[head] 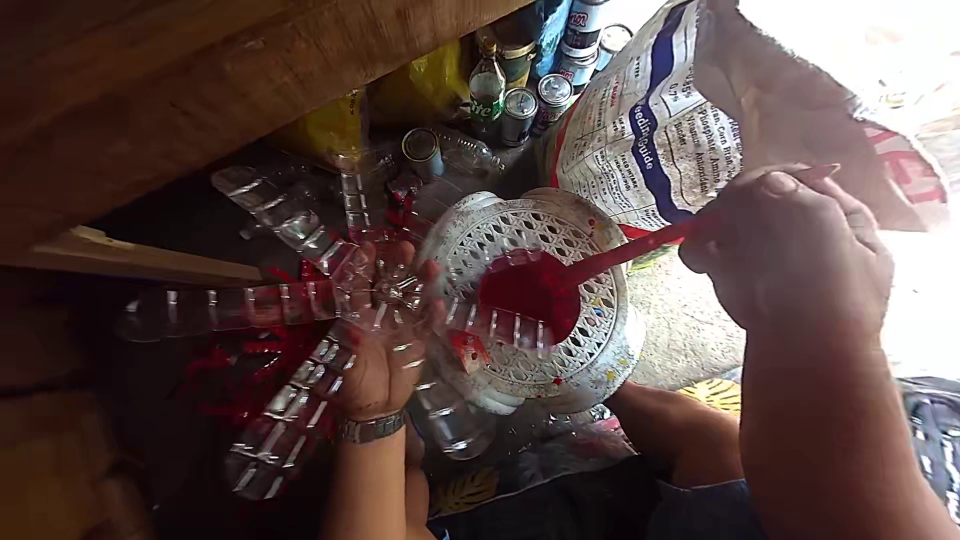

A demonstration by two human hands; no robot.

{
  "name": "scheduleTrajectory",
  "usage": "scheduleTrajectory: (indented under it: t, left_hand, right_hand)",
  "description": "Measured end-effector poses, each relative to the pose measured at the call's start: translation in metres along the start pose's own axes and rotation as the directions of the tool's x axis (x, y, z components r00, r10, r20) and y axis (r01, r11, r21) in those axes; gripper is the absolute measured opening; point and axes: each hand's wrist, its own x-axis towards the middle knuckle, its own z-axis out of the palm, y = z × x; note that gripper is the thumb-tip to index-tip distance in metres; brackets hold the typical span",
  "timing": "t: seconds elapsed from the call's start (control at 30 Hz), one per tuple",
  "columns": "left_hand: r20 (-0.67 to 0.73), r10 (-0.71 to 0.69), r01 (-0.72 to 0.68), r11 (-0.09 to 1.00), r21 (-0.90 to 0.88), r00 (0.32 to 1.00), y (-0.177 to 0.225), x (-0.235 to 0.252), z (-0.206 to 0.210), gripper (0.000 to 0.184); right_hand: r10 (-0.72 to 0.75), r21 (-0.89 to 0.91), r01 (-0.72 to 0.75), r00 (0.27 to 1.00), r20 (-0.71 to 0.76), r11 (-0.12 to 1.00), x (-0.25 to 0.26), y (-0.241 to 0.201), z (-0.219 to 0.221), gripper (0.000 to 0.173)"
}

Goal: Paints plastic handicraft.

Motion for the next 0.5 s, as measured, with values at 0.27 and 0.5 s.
scheduleTrajectory:
  t: [0.27, 0.5]
  left_hand:
    - [0.047, -0.078, 0.078, 0.997, -0.005, 0.996, -0.006, -0.007, 0.005, 0.070]
    - [-0.114, -0.047, 0.082, 0.944, 0.321, 0.992, -0.019, -0.047, -0.036, 0.038]
  right_hand:
    - [0.185, 0.363, -0.207, 0.978, 0.094, 0.908, 0.003, 0.006, 0.001, 0.050]
    - [-0.211, 0.010, 0.214, 0.957, 0.198, 0.977, -0.039, -0.023, 0.033, 0.025]
